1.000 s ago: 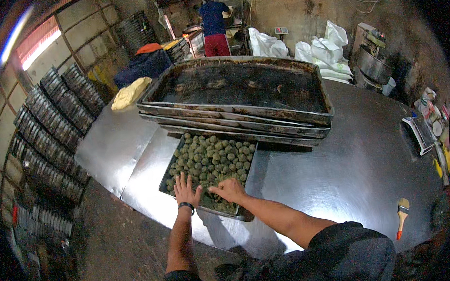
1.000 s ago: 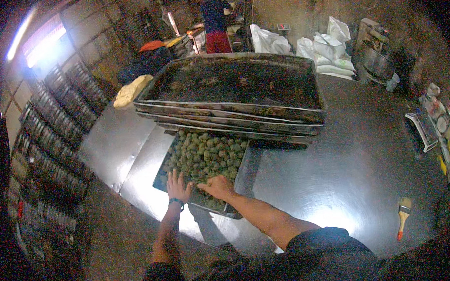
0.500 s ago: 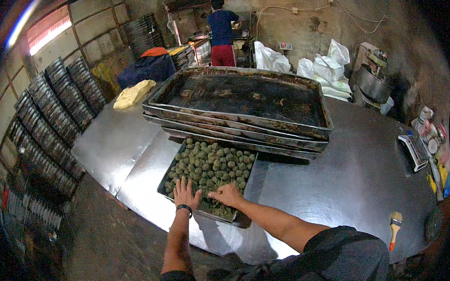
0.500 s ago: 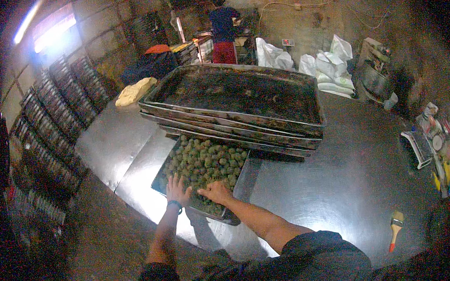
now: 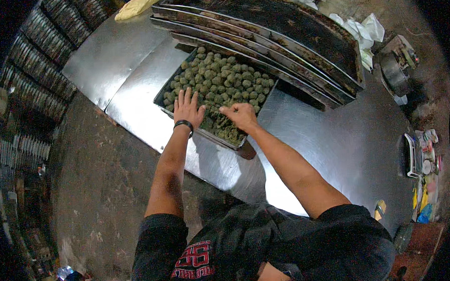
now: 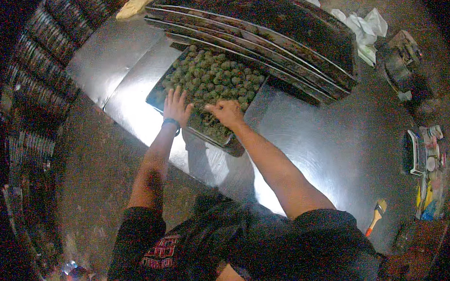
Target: The person arranges small green food items on a metal tray by hand, picking them up and placing them in rows. Another person is visible in the background working with dough.
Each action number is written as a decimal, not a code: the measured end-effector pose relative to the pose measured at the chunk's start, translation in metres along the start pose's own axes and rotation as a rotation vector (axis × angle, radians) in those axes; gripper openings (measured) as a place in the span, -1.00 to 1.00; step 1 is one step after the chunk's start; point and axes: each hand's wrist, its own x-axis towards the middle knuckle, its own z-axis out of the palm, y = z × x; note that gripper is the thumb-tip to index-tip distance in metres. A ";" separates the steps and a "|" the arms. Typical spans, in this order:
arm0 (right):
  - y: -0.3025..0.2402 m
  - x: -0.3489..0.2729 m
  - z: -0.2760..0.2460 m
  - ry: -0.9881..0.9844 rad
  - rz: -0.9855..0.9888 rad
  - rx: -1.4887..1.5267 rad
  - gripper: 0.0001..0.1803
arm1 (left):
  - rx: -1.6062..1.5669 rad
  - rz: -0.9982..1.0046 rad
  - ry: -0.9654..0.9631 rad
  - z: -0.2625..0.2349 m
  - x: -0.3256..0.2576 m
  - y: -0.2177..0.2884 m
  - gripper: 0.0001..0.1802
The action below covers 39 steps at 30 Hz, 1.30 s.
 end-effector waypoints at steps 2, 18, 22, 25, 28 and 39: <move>-0.013 -0.001 -0.006 -0.165 0.145 -0.054 -0.46 | -0.007 -0.024 -0.026 0.001 -0.003 0.000 -0.40; -0.026 -0.004 0.015 0.134 0.731 0.848 -0.54 | -0.193 0.105 0.053 -0.003 0.001 -0.015 -0.40; -0.042 -0.005 0.035 0.342 0.824 1.022 -0.61 | -0.257 0.165 0.027 -0.010 0.004 -0.020 -0.41; -0.058 -0.011 0.028 0.353 0.746 1.037 -0.70 | -0.289 0.216 -0.006 -0.013 0.004 -0.019 -0.43; -0.056 -0.012 0.022 0.438 0.712 1.031 -0.69 | -0.313 0.235 -0.065 -0.018 0.005 -0.018 -0.43; -0.044 0.041 -0.027 0.760 0.703 1.013 -0.51 | -0.287 0.259 -0.025 -0.008 0.001 -0.018 -0.36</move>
